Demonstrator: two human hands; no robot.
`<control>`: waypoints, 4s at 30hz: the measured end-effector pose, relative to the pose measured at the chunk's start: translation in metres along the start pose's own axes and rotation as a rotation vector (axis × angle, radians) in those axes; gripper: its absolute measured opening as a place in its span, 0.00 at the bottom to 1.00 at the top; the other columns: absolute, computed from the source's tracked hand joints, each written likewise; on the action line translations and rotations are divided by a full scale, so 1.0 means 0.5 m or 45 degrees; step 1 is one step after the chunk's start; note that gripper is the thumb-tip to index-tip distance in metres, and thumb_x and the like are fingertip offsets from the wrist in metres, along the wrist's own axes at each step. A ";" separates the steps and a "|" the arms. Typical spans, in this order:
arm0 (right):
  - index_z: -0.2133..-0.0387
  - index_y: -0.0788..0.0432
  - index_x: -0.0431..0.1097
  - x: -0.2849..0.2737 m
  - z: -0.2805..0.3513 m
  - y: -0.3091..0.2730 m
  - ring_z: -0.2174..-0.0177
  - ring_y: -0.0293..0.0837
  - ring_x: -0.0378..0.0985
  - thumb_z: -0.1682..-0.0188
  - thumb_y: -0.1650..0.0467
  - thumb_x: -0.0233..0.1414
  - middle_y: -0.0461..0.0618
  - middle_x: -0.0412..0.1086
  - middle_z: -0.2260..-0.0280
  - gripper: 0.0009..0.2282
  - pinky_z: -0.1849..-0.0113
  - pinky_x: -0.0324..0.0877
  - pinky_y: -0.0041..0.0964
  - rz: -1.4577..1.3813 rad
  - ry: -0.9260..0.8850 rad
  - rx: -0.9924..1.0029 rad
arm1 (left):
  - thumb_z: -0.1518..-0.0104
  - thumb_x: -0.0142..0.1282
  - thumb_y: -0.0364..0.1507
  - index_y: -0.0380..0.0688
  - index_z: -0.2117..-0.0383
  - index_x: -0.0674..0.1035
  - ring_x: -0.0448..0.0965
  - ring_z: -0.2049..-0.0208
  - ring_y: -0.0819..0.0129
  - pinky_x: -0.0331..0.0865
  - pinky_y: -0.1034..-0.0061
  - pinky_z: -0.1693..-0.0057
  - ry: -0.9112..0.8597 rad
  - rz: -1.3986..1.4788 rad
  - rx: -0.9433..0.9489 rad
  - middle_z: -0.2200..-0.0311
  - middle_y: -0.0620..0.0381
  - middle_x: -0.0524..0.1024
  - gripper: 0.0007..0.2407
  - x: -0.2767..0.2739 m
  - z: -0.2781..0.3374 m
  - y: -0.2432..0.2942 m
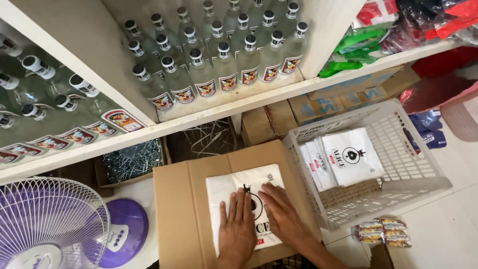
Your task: Folding and organizing printed plastic bags on a cardboard box and placing them in a basket.
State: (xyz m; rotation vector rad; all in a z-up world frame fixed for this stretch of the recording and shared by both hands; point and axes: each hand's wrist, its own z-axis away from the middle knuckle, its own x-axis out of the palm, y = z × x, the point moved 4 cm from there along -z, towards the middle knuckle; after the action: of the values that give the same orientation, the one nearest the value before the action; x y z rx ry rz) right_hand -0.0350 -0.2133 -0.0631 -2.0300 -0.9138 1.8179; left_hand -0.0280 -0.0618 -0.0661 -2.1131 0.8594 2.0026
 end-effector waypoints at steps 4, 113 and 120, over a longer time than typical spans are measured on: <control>0.34 0.69 0.54 -0.041 0.010 -0.052 0.33 0.63 0.51 0.45 0.67 0.49 0.63 0.53 0.33 0.27 0.36 0.50 0.52 -0.319 -0.094 0.128 | 0.38 0.45 0.34 0.33 0.32 0.53 0.43 0.27 0.51 0.32 0.48 0.29 -0.046 -0.095 -0.060 0.29 0.41 0.47 0.29 0.008 -0.005 -0.007; 0.32 0.66 0.47 0.039 -0.132 0.028 0.31 0.56 0.37 0.42 0.56 0.38 0.62 0.40 0.29 0.31 0.36 0.31 0.62 0.442 -0.328 -0.022 | 0.37 0.41 0.43 0.42 0.34 0.59 0.42 0.29 0.47 0.37 0.46 0.30 -0.150 -0.075 -0.096 0.30 0.42 0.48 0.27 0.019 -0.083 -0.121; 0.33 0.66 0.49 0.023 -0.156 0.035 0.31 0.56 0.37 0.43 0.55 0.39 0.62 0.42 0.30 0.31 0.37 0.29 0.65 0.444 -0.280 0.052 | 0.39 0.42 0.44 0.46 0.34 0.60 0.43 0.29 0.45 0.38 0.47 0.31 -0.107 -0.113 -0.102 0.31 0.41 0.48 0.27 0.009 -0.090 -0.125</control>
State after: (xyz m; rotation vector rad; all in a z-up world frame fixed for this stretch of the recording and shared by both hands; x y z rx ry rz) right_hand 0.0450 -0.2033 -0.0682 -2.0974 -0.5935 2.2574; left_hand 0.0408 -0.0310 -0.0832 -2.0519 0.6715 2.0965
